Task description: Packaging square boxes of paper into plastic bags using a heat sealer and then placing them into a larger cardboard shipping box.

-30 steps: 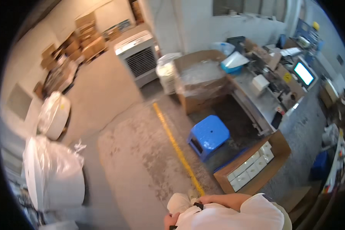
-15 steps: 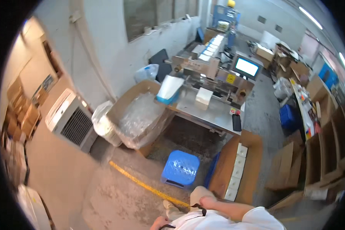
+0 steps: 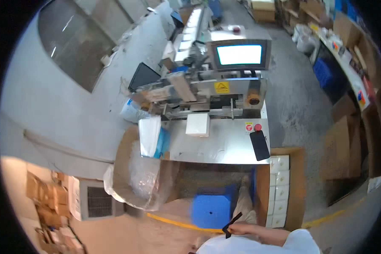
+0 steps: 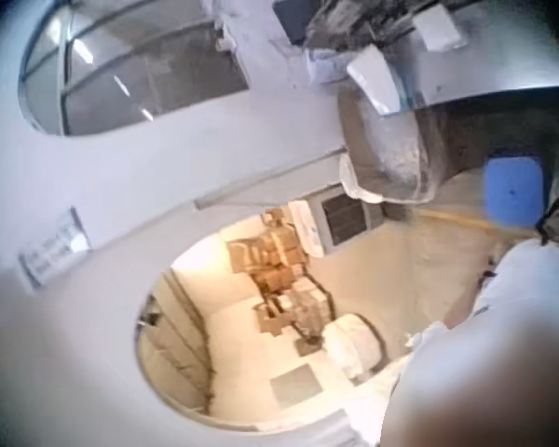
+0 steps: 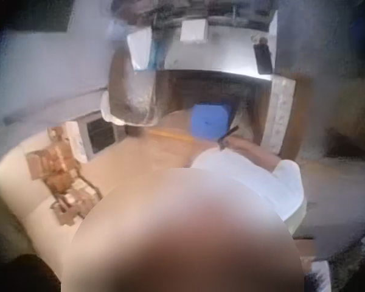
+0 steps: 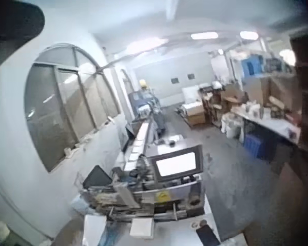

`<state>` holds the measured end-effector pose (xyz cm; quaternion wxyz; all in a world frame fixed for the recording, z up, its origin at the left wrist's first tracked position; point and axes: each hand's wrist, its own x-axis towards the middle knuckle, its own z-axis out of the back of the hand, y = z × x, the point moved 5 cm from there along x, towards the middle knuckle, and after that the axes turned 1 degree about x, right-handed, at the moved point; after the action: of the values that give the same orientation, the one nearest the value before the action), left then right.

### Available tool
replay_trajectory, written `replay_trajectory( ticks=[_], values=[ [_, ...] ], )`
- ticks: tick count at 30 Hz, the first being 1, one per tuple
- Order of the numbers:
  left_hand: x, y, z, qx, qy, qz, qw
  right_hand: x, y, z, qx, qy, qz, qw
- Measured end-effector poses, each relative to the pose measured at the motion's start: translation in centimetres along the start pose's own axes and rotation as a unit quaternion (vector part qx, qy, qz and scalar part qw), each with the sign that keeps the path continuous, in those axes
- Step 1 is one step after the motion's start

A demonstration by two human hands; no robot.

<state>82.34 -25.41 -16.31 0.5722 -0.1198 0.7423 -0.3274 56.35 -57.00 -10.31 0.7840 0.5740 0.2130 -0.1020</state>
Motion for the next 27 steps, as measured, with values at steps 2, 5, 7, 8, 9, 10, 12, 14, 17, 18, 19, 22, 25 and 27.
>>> replay_trajectory(
  ticks=[2,5,7,8,9,10,12,14,17,18,19,22,25,27],
  values=[
    [-2.0,-4.7,0.1,0.063,-0.111,0.232,0.964,-0.6,-1.1,2.2,0.034,0.034,-0.041,0.998],
    [-3.8,-18.6,5.2,0.085,-0.186,0.262,0.943,-0.9,-2.5,5.7,0.093,0.025,-0.050,0.994],
    [-3.6,-21.8,7.2,0.054,-0.187,0.243,0.950,-0.7,-2.9,8.3,0.103,0.038,-0.039,0.993],
    [-3.7,-22.6,8.1,0.031,-0.191,0.230,0.954,-0.3,-2.9,9.5,0.104,0.047,-0.029,0.993],
    [-3.4,-23.2,9.3,0.006,-0.194,0.216,0.957,0.1,-2.7,10.5,0.109,0.053,-0.027,0.992],
    [-2.2,-28.2,10.4,0.054,-0.176,0.255,0.949,-0.3,-2.8,11.7,0.129,0.026,-0.047,0.990],
    [-1.3,-30.2,13.3,0.093,-0.141,0.238,0.956,0.0,-2.5,14.1,0.149,0.003,-0.061,0.987],
    [-0.1,-31.0,15.4,0.067,-0.129,0.237,0.961,1.1,-3.1,15.7,0.137,0.023,-0.091,0.986],
    [4.1,-30.2,20.7,0.158,-0.011,0.030,0.987,2.7,-4.6,17.6,0.173,-0.021,-0.111,0.978],
    [6.2,-29.0,22.7,0.085,-0.013,0.043,0.995,3.7,-6.0,17.8,0.174,-0.029,-0.117,0.977],
    [8.3,-27.7,24.4,0.011,-0.013,0.057,0.998,4.4,-7.8,17.9,0.167,-0.045,-0.132,0.976],
    [17.0,-21.6,34.0,0.320,-0.085,-0.064,0.942,10.0,-12.2,19.7,0.166,-0.155,-0.197,0.954],
    [27.7,-34.4,32.5,0.271,-0.280,-0.125,0.913,5.3,-16.0,20.6,0.132,-0.395,-0.341,0.843],
    [30.8,-23.0,36.8,0.312,-0.342,-0.304,0.832,9.4,-16.7,23.2,0.059,-0.525,-0.278,0.802]
  ],
)
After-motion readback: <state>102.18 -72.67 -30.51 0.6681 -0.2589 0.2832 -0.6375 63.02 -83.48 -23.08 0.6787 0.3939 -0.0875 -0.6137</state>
